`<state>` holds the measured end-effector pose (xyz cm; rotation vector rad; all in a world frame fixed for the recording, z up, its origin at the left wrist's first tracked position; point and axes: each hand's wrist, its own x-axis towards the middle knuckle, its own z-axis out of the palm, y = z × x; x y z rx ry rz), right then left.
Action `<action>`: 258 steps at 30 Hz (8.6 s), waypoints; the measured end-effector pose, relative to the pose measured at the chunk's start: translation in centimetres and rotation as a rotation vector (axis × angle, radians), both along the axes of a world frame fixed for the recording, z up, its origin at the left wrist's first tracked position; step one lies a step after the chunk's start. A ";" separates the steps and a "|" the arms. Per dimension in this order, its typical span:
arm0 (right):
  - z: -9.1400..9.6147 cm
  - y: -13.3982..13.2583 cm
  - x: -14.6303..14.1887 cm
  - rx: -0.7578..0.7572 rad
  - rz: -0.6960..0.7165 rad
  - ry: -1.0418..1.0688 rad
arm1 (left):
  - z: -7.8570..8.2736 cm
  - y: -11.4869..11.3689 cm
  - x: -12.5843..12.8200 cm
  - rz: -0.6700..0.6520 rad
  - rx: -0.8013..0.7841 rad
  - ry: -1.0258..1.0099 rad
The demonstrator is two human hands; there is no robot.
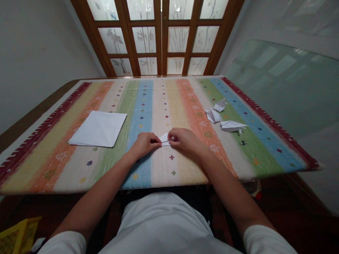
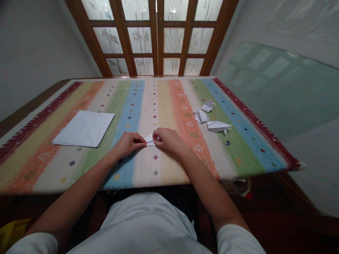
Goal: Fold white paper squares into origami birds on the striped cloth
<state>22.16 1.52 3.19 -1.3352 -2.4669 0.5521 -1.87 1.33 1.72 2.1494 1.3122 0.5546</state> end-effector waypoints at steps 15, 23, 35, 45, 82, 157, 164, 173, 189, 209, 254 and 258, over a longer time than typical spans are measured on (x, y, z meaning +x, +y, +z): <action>0.5 -0.4 0.2 0.037 0.099 -0.101 | 1.0 -1.3 0.4 -0.255 0.201 0.317; 0.7 -0.5 0.1 0.074 0.136 -0.135 | 1.3 -1.5 0.9 -0.233 0.270 0.476; -0.8 0.8 -2.4 0.080 -0.049 -0.251 | -0.2 -0.9 2.6 0.103 0.204 0.392; -1.3 0.8 -2.1 0.211 -0.056 -0.175 | -0.5 -0.7 2.1 0.096 0.206 0.275; -0.5 0.4 0.3 0.178 0.030 -0.096 | 0.5 0.0 0.3 -0.322 0.309 0.400; -1.2 1.5 0.6 0.140 0.007 -0.031 | 2.6 -1.2 0.0 -0.209 0.189 0.613; -1.6 1.7 0.7 0.130 -0.004 -0.039 | 3.1 -1.7 0.1 -0.138 0.148 0.571; -1.7 1.6 0.5 0.139 -0.004 -0.047 | 2.6 -1.4 -0.4 -0.132 0.214 0.622; -1.2 1.3 0.3 0.111 -0.020 -0.063 | 3.1 -2.3 0.6 -0.220 0.272 0.769; -1.7 2.0 2.2 0.092 0.022 0.150 | -0.5 -0.9 2.5 -0.295 0.433 0.478; -1.6 2.2 1.5 0.029 0.125 0.208 | -1.1 0.5 2.0 -0.108 0.227 0.107; -1.9 2.7 1.1 0.044 0.066 0.141 | -1.1 0.7 2.1 -0.012 0.164 0.057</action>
